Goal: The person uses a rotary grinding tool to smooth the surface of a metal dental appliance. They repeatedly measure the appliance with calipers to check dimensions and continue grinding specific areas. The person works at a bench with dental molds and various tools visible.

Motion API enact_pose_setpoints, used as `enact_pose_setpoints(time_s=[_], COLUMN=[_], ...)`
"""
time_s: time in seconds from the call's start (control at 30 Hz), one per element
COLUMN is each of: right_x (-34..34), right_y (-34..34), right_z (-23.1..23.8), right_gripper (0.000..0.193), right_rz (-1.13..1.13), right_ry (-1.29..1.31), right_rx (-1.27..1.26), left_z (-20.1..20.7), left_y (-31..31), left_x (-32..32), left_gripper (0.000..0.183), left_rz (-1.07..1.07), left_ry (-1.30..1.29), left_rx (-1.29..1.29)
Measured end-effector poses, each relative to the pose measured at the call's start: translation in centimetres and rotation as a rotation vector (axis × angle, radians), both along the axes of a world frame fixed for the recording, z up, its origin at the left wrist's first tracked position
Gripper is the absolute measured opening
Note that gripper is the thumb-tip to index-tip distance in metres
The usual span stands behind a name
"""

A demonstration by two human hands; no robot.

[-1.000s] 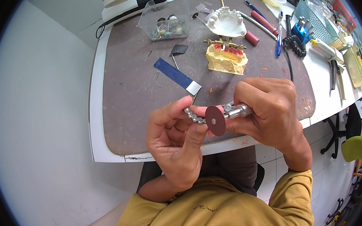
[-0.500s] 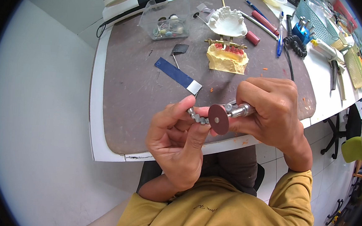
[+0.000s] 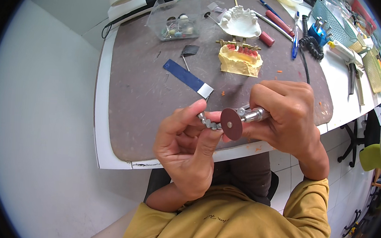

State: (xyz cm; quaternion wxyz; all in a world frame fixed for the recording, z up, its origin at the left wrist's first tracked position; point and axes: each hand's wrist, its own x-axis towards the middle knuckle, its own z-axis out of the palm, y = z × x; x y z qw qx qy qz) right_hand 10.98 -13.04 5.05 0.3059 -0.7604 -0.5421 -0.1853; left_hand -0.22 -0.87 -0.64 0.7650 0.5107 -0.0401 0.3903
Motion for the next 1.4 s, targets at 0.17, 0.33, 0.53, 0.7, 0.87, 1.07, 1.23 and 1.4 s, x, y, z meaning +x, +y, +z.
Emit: enact_pose_setpoints(time_s=[0.17, 0.33, 0.53, 0.7, 0.87, 1.07, 1.23, 1.4], right_x=[0.0, 0.0, 0.0, 0.0, 0.0, 0.1, -0.1, 0.1], right_y=[-0.1, -0.3, -0.2, -0.1, -0.2, -0.4, -0.2, -0.2], right_z=[-0.2, -0.1, -0.1, -0.1, 0.1, -0.1, 0.0, -0.2], right_gripper=[0.049, 0.049, 0.049, 0.049, 0.048, 0.048, 0.048, 0.049], right_rz=[-0.003, -0.016, -0.01, -0.007, -0.002, -0.021, -0.011, -0.047], right_ry=[-0.006, 0.018, 0.019, 0.019, 0.003, 0.012, 0.015, -0.002], right_rx=[-0.024, -0.003, 0.006, 0.009, -0.004, 0.003, 0.003, 0.037], left_z=[-0.2, 0.3, 0.2, 0.2, 0.3, 0.4, 0.5, 1.0], left_y=[-0.1, -0.1, -0.2, -0.2, -0.2, -0.2, -0.2, -0.1], left_x=[0.1, 0.0, 0.0, 0.0, 0.0, 0.0, -0.1, 0.1], left_gripper=[0.042, 0.042, 0.043, 0.043, 0.043, 0.042, 0.04, 0.036], left_rz=[0.007, -0.005, -0.011, -0.004, -0.018, -0.021, -0.041, -0.114], left_ry=[-0.008, 0.018, 0.02, 0.02, 0.019, 0.023, 0.032, 0.063], left_rx=[-0.012, -0.006, -0.03, -0.034, -0.028, -0.018, -0.053, -0.139])
